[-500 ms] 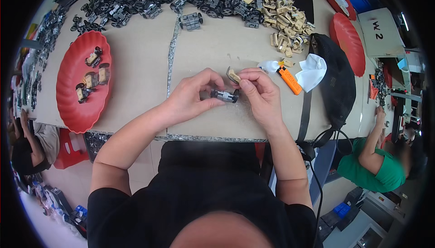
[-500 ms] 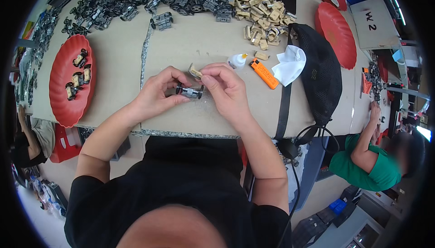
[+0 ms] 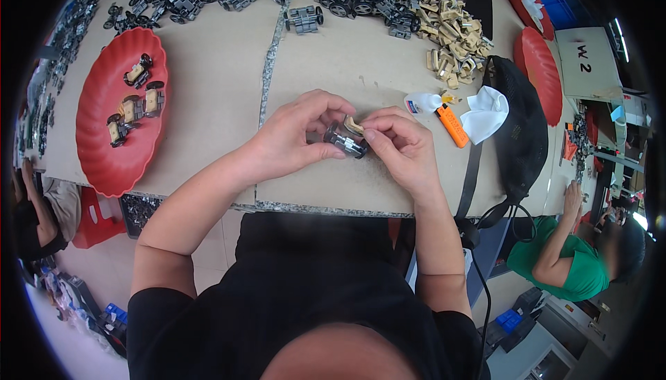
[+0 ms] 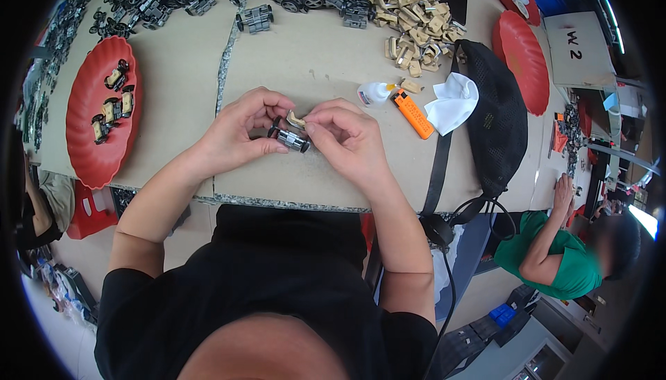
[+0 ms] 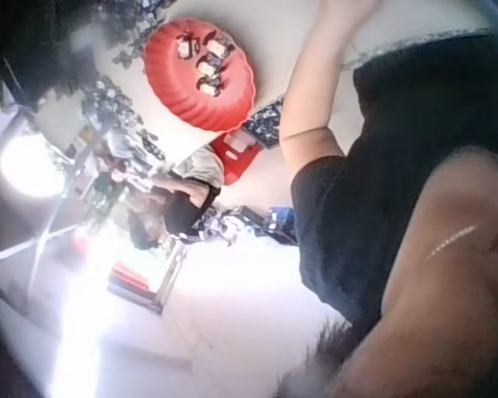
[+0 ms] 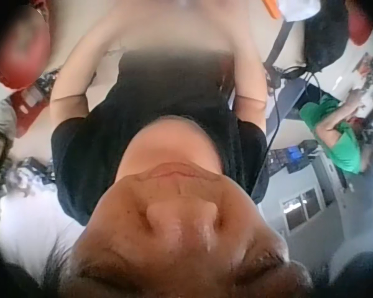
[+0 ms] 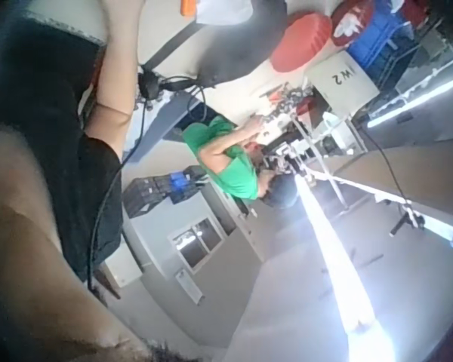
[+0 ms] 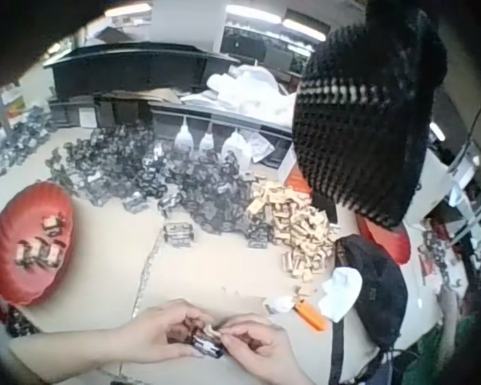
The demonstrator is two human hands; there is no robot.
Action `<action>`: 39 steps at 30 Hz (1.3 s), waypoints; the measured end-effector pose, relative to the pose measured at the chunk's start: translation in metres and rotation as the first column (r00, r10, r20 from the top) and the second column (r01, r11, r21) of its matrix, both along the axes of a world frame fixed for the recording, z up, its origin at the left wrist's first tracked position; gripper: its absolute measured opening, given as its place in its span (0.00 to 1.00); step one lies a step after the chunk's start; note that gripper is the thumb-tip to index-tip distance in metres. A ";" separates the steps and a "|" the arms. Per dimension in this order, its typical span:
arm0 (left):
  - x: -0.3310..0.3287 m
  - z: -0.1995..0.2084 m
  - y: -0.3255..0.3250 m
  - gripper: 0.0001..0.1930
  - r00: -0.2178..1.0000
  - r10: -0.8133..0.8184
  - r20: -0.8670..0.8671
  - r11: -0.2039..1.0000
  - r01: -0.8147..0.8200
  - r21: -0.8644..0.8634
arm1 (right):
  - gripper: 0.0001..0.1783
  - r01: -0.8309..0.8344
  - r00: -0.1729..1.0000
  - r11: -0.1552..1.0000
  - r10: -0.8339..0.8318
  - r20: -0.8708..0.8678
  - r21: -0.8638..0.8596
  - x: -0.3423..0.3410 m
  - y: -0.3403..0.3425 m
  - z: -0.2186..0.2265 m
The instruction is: The person applies glue from a bottle to toy car components and plastic body shells, then assembles them into small toy car models.
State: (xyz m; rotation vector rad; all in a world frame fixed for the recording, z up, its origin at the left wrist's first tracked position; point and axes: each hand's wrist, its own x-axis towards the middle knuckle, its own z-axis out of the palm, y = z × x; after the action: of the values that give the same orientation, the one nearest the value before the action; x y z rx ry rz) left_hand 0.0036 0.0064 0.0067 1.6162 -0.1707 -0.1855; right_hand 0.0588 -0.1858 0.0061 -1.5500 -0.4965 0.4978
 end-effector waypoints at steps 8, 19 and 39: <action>0.002 0.001 0.001 0.22 0.999 -0.030 -0.010 0.999 0.030 0.011 | 0.03 0.001 1.000 1.000 0.000 0.008 -0.010 0.002 0.002 0.000; 0.002 -0.002 0.002 0.21 0.999 -0.035 0.008 0.999 0.035 -0.004 | 0.01 0.024 0.999 0.995 -0.020 0.047 -0.097 -0.002 0.006 0.002; -0.001 -0.004 0.001 0.20 0.986 -0.037 0.163 0.981 0.005 0.194 | 0.04 -0.017 1.000 0.983 0.015 -0.011 -0.181 -0.001 0.006 0.007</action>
State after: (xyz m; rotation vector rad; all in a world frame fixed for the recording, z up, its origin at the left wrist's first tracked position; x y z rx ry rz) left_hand 0.0025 0.0073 0.0029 1.8247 -0.3056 -0.0849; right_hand 0.0574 -0.1801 0.0135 -1.7176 -0.4672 0.5753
